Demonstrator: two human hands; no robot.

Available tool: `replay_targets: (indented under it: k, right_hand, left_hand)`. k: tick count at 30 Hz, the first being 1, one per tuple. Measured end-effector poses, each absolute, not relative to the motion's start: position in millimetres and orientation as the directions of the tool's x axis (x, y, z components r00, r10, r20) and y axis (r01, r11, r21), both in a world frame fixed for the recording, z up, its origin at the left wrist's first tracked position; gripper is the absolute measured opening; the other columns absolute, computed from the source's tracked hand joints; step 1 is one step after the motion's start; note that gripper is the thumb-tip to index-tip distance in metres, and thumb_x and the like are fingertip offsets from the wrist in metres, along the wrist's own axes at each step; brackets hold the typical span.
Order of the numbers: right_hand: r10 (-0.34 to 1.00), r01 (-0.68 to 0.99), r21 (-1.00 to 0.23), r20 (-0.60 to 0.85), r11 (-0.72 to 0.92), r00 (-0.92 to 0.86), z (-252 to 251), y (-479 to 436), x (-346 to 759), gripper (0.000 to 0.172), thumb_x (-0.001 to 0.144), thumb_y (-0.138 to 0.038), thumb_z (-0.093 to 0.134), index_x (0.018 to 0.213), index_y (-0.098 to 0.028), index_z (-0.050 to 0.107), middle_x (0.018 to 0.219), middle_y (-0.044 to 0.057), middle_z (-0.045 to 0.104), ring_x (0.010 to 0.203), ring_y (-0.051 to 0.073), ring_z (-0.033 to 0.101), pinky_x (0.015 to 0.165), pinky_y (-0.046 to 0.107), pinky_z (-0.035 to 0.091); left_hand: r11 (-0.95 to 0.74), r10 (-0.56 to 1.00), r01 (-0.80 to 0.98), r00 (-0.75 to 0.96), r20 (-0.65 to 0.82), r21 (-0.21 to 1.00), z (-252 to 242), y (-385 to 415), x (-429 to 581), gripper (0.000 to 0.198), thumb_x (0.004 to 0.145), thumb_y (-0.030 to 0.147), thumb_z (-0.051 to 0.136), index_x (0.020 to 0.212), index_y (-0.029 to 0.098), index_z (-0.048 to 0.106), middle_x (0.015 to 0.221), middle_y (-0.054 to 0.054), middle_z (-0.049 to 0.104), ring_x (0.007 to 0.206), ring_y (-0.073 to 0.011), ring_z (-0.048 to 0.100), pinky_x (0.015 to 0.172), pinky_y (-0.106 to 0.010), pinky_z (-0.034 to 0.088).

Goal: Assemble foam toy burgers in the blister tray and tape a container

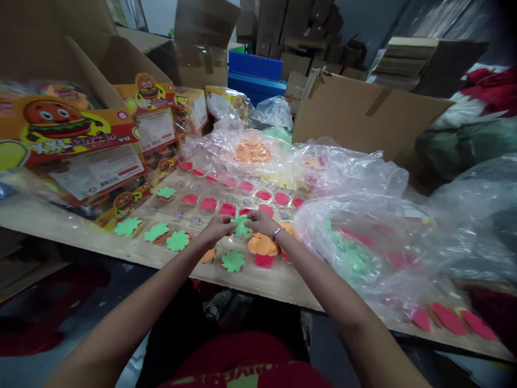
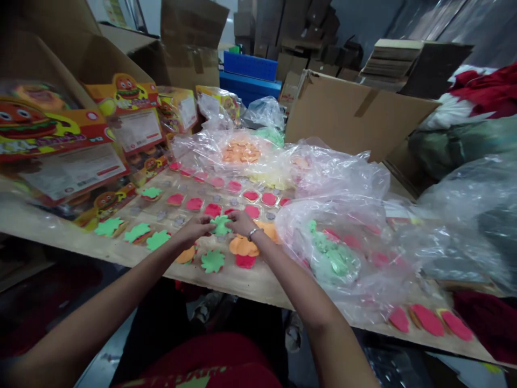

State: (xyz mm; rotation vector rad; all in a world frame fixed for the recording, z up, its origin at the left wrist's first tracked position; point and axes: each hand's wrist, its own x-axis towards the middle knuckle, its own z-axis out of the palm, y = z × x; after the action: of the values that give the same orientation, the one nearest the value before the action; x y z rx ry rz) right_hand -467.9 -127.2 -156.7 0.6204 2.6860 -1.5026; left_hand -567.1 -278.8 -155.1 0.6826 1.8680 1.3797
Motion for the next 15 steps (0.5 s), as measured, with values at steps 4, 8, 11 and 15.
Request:
replay_targets:
  k: [4,8,11,15]
  right_hand:
    - [0.466,0.462,-0.707,-0.209,0.536,-0.860,-167,-84,-498,0.013,0.074,-0.010,0.058,0.082,-0.014,0.067,0.065,-0.001,0.062,0.059,0.011,0.055,0.054,0.020,0.041]
    - [0.508,0.521,-0.603,-0.212,0.604,-0.835,-179,-69,-508,0.015,0.069,-0.008,0.063,0.082,-0.015,0.069,0.074,0.004,0.068,0.070,0.016,0.060,0.058,0.022,0.041]
    - [0.508,0.530,-0.541,-0.207,0.653,-0.836,-185,-66,-511,0.014,0.071,-0.012,0.063,0.083,-0.014,0.069,0.083,0.007,0.070,0.078,0.019,0.063,0.062,0.023,0.042]
    - [0.494,0.523,-0.473,-0.197,0.709,-0.847,-179,-74,-513,0.020,0.077,-0.015,0.061,0.096,-0.012,0.067,0.100,0.013,0.068,0.090,0.025,0.063,0.069,0.027,0.045]
  left_hand:
    - [0.454,0.713,0.185,-0.661,-0.232,0.871,-167,-224,-598,0.007,0.056,0.021,0.061,0.053,0.016,0.057,0.048,0.002,0.052,0.051,-0.0132,0.050,0.051,-0.024,0.036]
    - [0.575,0.669,0.356,-0.723,-0.173,0.737,-182,-199,-612,0.002,0.056,0.016,0.062,0.055,0.017,0.060,0.052,0.000,0.057,0.059,-0.0172,0.055,0.055,-0.026,0.036]
    - [0.622,0.675,0.452,-0.723,-0.145,0.640,-189,-193,-615,0.004,0.058,0.017,0.062,0.061,0.017,0.064,0.062,-0.004,0.064,0.066,-0.0212,0.060,0.058,-0.028,0.038]
    - [0.651,0.689,0.544,-0.717,-0.111,0.529,-192,-194,-612,0.017,0.062,0.019,0.063,0.078,0.016,0.068,0.072,-0.008,0.068,0.075,-0.0259,0.063,0.063,-0.030,0.041]
